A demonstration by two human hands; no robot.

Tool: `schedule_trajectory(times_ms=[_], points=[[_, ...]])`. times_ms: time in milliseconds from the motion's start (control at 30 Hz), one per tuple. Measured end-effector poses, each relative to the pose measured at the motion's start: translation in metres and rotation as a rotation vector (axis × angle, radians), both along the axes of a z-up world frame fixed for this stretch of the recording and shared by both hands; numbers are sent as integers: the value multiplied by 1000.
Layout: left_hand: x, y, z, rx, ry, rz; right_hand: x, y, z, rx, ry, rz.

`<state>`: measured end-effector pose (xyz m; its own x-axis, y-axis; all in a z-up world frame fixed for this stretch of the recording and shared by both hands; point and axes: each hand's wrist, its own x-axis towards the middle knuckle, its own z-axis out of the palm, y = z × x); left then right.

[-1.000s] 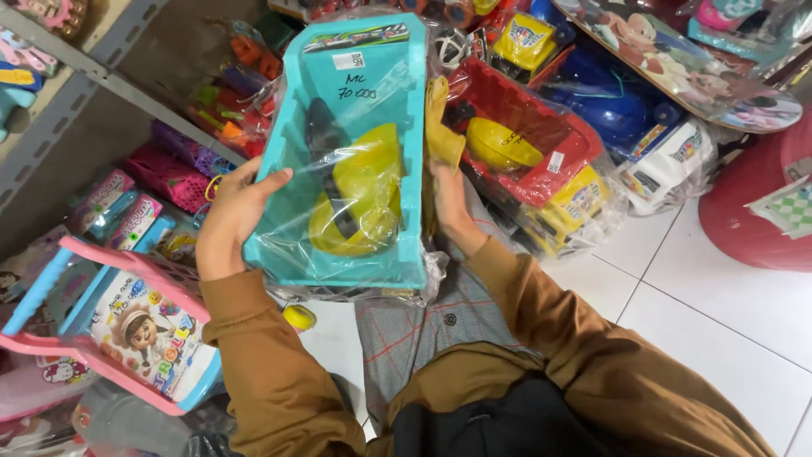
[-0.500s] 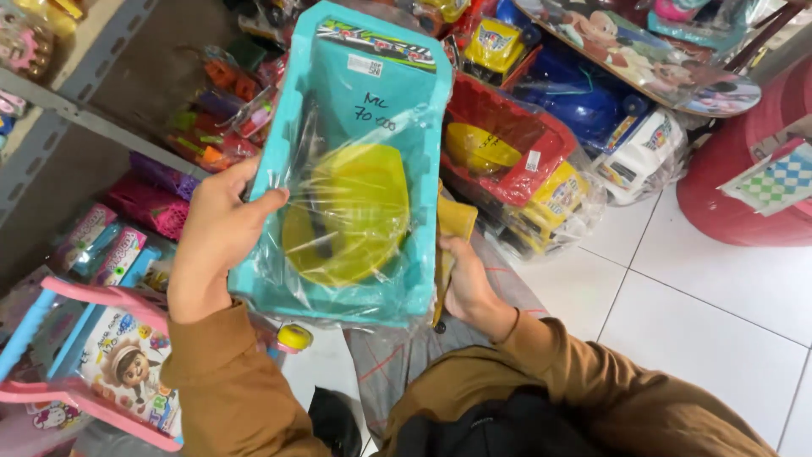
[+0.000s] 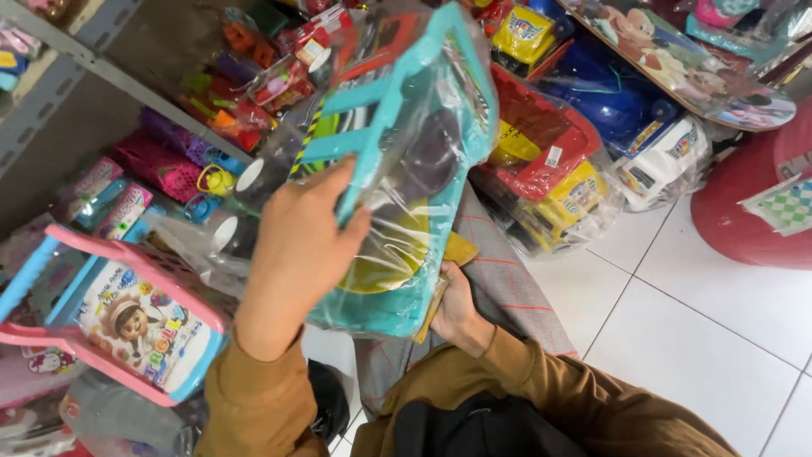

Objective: Cleaning toy trucks wrapped in plastic using a yellow cloth.

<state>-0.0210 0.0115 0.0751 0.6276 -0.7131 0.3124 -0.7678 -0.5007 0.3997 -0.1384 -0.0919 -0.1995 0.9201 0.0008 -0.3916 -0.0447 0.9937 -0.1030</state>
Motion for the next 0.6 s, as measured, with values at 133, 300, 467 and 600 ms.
schedule_trajectory(times_ms=[133, 300, 467, 600], points=[[-28, -30, -14, 154, -59, 43, -17, -3, -29, 8, -71, 39], [-53, -39, -38, 307, -103, 68, -67, -5, -76, -1, 68, -83], [-69, -25, -42, 333, -36, 125, -101, -37, 41, -148, 363, -158], [-90, -20, -54, 345, -139, 95, -129, -92, 24, -526, 125, -574]])
